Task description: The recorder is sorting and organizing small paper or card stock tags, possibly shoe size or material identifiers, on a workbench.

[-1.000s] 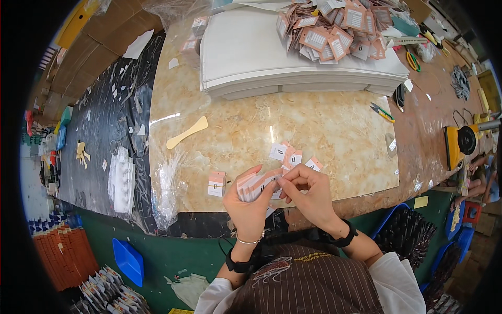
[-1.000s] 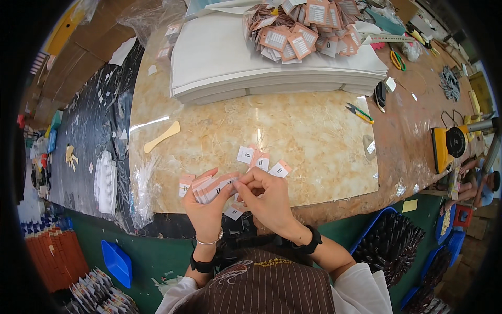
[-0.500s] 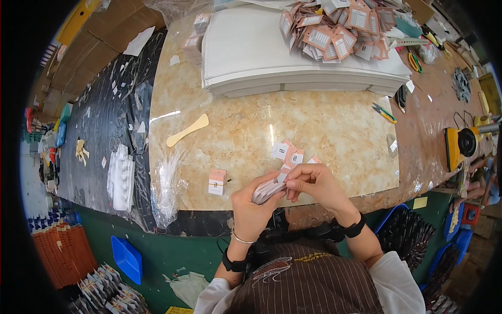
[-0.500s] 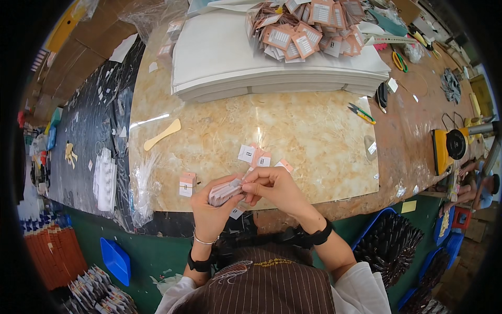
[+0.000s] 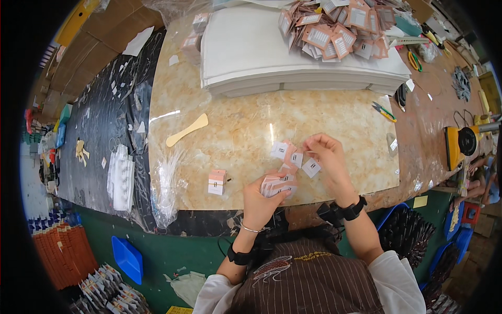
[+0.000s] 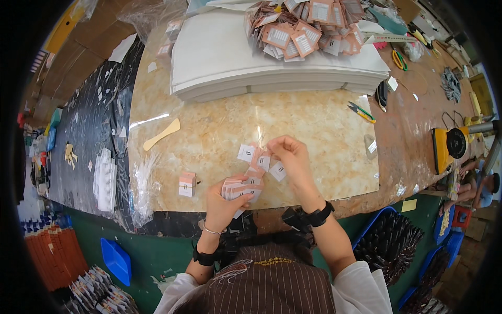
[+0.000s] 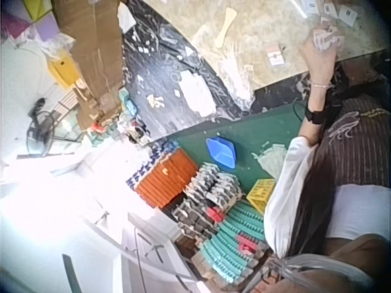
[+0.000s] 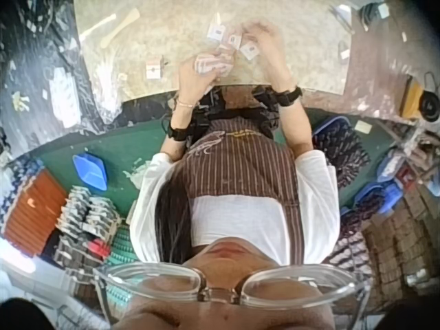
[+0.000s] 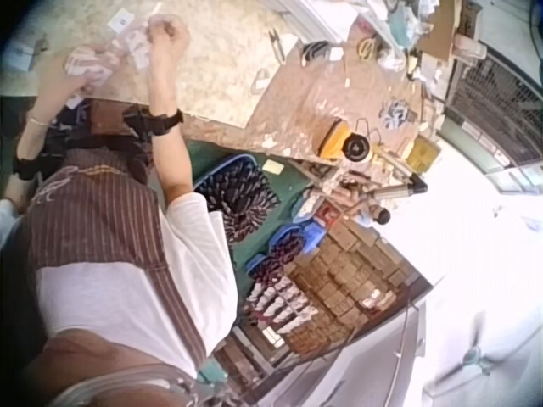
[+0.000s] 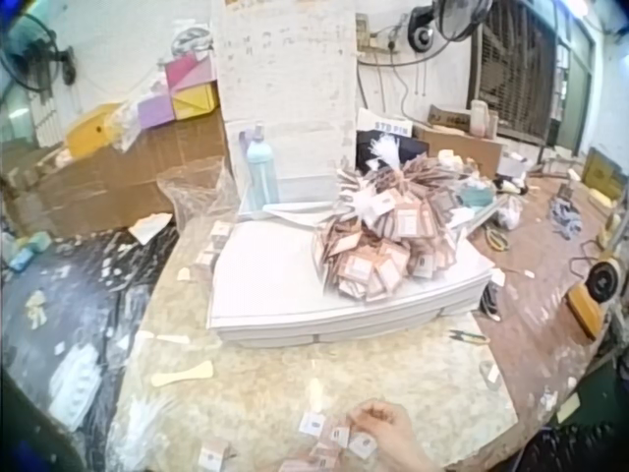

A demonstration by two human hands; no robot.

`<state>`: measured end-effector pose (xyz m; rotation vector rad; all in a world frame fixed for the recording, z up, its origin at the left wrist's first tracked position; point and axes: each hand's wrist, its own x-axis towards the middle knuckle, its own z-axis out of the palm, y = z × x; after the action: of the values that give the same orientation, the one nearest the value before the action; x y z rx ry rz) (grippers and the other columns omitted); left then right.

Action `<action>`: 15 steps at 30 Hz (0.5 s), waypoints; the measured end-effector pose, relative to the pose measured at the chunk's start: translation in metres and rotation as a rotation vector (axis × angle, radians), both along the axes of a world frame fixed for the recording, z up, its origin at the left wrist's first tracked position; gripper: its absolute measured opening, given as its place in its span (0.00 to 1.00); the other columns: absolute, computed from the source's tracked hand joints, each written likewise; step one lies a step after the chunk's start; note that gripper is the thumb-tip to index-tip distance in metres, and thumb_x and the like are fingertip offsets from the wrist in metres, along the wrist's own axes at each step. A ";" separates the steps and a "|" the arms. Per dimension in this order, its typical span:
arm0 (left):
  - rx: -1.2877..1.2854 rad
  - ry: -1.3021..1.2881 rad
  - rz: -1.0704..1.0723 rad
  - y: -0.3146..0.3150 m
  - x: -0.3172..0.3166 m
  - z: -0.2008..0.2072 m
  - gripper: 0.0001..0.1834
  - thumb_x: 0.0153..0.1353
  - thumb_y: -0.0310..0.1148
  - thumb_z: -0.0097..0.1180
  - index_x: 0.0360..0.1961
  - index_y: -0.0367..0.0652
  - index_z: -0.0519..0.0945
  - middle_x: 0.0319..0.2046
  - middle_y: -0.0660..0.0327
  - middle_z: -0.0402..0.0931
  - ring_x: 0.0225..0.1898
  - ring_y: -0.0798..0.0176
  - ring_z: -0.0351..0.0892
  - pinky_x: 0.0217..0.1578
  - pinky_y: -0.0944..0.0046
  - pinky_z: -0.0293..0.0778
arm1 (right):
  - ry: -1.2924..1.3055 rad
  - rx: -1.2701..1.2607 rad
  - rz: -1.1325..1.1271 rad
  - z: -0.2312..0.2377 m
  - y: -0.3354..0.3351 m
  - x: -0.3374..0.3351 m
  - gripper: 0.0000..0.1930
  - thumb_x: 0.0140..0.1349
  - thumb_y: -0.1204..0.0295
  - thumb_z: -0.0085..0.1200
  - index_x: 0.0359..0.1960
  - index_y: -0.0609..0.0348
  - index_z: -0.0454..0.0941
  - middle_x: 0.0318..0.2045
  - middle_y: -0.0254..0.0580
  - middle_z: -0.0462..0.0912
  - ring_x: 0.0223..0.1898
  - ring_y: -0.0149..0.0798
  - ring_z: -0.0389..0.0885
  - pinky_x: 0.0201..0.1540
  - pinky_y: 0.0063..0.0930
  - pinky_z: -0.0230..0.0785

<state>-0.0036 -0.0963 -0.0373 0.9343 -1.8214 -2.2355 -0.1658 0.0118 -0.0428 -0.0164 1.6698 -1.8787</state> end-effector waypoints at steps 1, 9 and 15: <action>0.029 -0.006 0.012 0.000 0.001 -0.001 0.20 0.51 0.16 0.64 0.48 0.32 0.78 0.37 0.57 0.82 0.30 0.70 0.81 0.27 0.72 0.81 | -0.028 -0.035 -0.044 0.001 0.001 -0.005 0.06 0.63 0.73 0.56 0.33 0.63 0.80 0.22 0.33 0.80 0.23 0.25 0.76 0.27 0.17 0.69; 0.078 -0.021 0.078 -0.009 0.005 -0.012 0.22 0.52 0.17 0.63 0.50 0.30 0.75 0.42 0.57 0.80 0.39 0.68 0.81 0.35 0.68 0.82 | 0.078 0.173 0.089 -0.008 -0.003 -0.024 0.06 0.62 0.73 0.57 0.33 0.64 0.79 0.20 0.34 0.79 0.16 0.25 0.73 0.21 0.17 0.66; 0.075 0.046 0.240 -0.034 0.030 -0.015 0.23 0.57 0.16 0.57 0.55 0.29 0.71 0.43 0.56 0.79 0.46 0.62 0.80 0.44 0.62 0.82 | 0.311 0.361 -0.021 0.005 -0.004 -0.022 0.07 0.59 0.77 0.58 0.35 0.69 0.80 0.20 0.39 0.81 0.17 0.27 0.77 0.19 0.19 0.65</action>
<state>0.0261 -0.1302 -0.0520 1.0438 -1.5254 -2.1702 -0.1874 0.0081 -0.0380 -0.1503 2.2090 -1.6244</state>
